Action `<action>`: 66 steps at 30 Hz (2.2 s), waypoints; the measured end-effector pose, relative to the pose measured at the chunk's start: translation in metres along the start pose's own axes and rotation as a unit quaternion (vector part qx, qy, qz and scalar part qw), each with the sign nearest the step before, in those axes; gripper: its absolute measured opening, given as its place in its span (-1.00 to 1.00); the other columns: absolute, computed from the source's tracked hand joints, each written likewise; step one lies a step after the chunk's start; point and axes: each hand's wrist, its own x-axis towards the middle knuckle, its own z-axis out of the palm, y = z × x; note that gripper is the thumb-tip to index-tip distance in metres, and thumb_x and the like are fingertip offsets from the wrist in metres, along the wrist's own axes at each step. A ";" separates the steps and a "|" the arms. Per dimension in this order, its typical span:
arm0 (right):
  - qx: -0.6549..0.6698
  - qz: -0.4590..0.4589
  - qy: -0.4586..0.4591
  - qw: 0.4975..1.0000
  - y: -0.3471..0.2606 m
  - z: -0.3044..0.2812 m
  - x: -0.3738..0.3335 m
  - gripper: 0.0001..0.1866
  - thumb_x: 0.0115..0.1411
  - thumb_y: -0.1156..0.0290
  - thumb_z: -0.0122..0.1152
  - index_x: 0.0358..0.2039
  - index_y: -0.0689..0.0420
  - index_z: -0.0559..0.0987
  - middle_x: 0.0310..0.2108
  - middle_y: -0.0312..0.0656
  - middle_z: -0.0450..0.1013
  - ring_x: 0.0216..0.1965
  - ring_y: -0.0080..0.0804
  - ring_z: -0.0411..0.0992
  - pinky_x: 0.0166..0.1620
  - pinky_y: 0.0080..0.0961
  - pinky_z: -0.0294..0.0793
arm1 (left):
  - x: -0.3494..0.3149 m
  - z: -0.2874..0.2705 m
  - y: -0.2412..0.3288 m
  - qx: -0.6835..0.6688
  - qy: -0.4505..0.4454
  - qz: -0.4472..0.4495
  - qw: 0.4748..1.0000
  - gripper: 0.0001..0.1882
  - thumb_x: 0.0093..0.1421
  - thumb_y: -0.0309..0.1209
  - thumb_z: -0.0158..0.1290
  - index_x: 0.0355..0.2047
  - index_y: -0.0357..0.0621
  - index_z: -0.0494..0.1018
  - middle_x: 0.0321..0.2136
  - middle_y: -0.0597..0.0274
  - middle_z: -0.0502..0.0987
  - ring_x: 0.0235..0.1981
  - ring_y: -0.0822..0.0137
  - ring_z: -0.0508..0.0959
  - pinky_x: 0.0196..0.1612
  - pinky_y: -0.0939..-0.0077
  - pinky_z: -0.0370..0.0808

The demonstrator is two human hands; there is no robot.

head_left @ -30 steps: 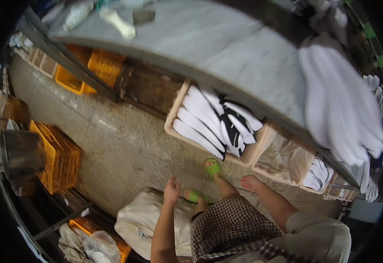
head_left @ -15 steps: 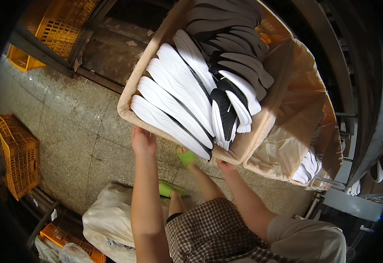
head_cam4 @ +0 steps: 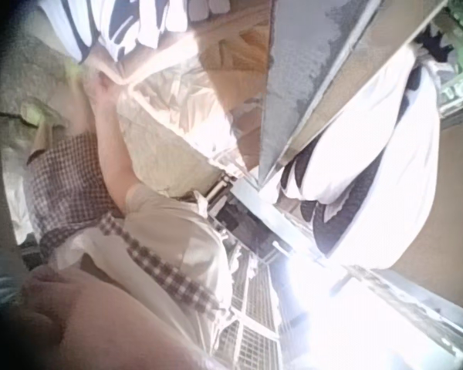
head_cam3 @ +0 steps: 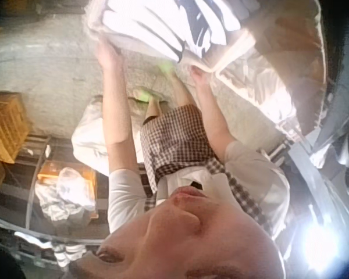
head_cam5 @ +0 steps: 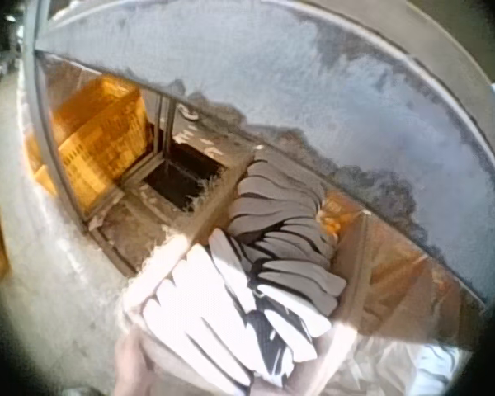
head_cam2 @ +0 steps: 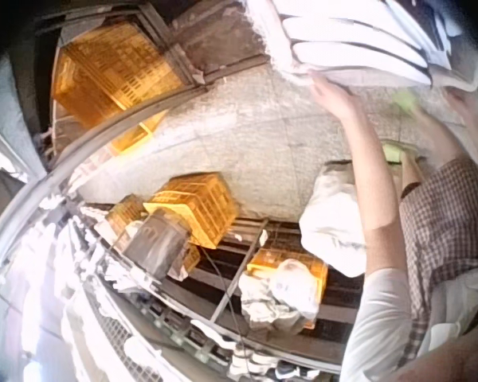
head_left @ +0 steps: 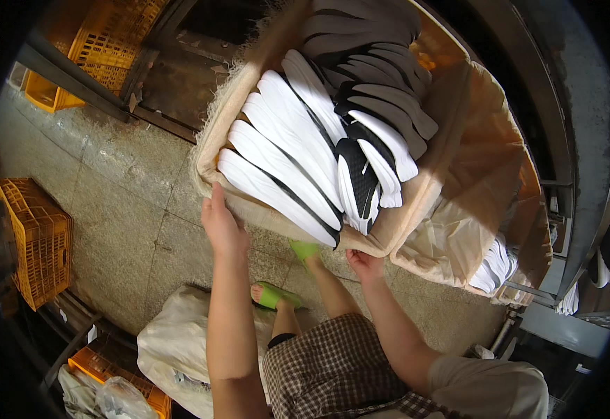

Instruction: The person ties a white sack, then repeatedly picks up stacks of white and black slippers from a shelf and places them into the sack. They also write on a paper document with a red pen and later tie the sack closed.

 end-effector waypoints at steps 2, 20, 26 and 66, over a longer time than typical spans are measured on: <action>-0.056 -0.067 0.014 0.996 -0.001 -0.006 0.004 -0.61 0.18 0.29 0.11 0.01 0.08 0.38 -0.01 -0.14 0.37 0.00 -0.22 0.36 -0.05 -0.23 0.50 | 0.019 -0.005 0.003 -0.016 0.012 -0.013 1.000 -0.78 0.31 -0.28 -0.11 -0.22 -0.19 0.32 -0.32 0.27 0.40 -0.34 0.38 0.42 -0.24 0.32 0.41; -0.613 -0.204 0.048 0.761 -0.022 0.192 -0.208 -0.81 0.23 0.32 0.09 -0.35 0.17 0.56 -0.45 -0.34 0.47 -0.51 -0.64 0.36 -0.49 -0.67 0.32 | -0.051 0.000 0.063 0.286 -0.117 0.102 0.946 -0.65 0.28 -0.17 -0.04 -0.38 -0.27 0.47 -0.58 0.37 0.40 -0.60 0.50 0.33 -0.51 0.58 0.29; -0.606 -0.135 -0.080 0.780 0.008 0.214 -0.243 -0.83 0.26 0.41 0.02 -0.30 0.21 0.55 -0.44 -0.33 0.46 -0.45 -0.63 0.36 -0.40 -0.69 0.34 | -0.034 0.031 0.125 0.063 -0.051 0.087 0.993 -0.47 0.26 -0.10 -0.03 -0.08 -0.45 0.36 -0.18 -0.07 0.49 -0.18 0.23 0.53 -0.09 0.35 0.46; -0.730 -0.517 -0.034 0.446 -0.165 0.379 0.043 -0.68 0.20 0.19 0.08 -0.11 0.08 0.39 -0.39 -0.35 0.33 -0.43 -0.62 0.29 -0.40 -0.63 0.31 | -0.005 -0.058 -0.014 0.160 -0.050 0.099 0.981 -0.83 0.27 -0.34 0.00 -0.36 -0.20 0.39 -0.46 0.47 0.37 -0.40 0.60 0.32 -0.27 0.72 0.27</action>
